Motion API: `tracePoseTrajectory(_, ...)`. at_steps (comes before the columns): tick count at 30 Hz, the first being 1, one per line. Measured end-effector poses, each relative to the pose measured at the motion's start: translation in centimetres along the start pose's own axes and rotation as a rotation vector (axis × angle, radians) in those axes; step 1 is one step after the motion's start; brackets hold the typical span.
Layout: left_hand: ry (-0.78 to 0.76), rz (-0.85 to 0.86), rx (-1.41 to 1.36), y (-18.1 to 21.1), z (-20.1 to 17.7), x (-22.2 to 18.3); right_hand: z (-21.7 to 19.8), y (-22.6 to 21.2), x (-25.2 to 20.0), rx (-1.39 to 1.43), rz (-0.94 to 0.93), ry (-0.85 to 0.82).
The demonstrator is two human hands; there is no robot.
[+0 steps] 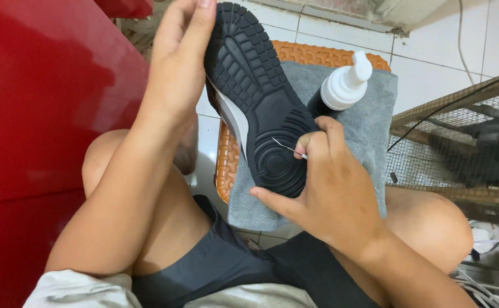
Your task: Applying treatment liquid to the grooves of a sneaker sole using a toothpick and wiping with a cloth.
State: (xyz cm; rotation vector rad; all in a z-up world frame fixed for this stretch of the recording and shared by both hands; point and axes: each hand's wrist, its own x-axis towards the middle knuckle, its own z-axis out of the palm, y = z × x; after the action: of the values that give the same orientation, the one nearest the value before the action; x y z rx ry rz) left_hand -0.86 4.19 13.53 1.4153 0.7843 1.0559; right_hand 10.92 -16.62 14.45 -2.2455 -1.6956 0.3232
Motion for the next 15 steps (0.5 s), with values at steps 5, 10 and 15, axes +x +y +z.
tracePoseTrajectory(5,0.011,-0.198,-0.084,0.6,0.1,0.0,-0.6,0.5,-0.2,0.059,-0.056,-0.019)
tracePoseTrajectory(10,0.064,-0.152,-0.468,1.4,-0.1,-0.3,-1.3,0.9,-1.1,0.126,-0.142,-0.023)
tracePoseTrajectory(15,-0.088,-0.033,-0.621,0.6,-0.6,-0.2,-2.5,1.5,-1.6,0.186,-0.304,-0.034)
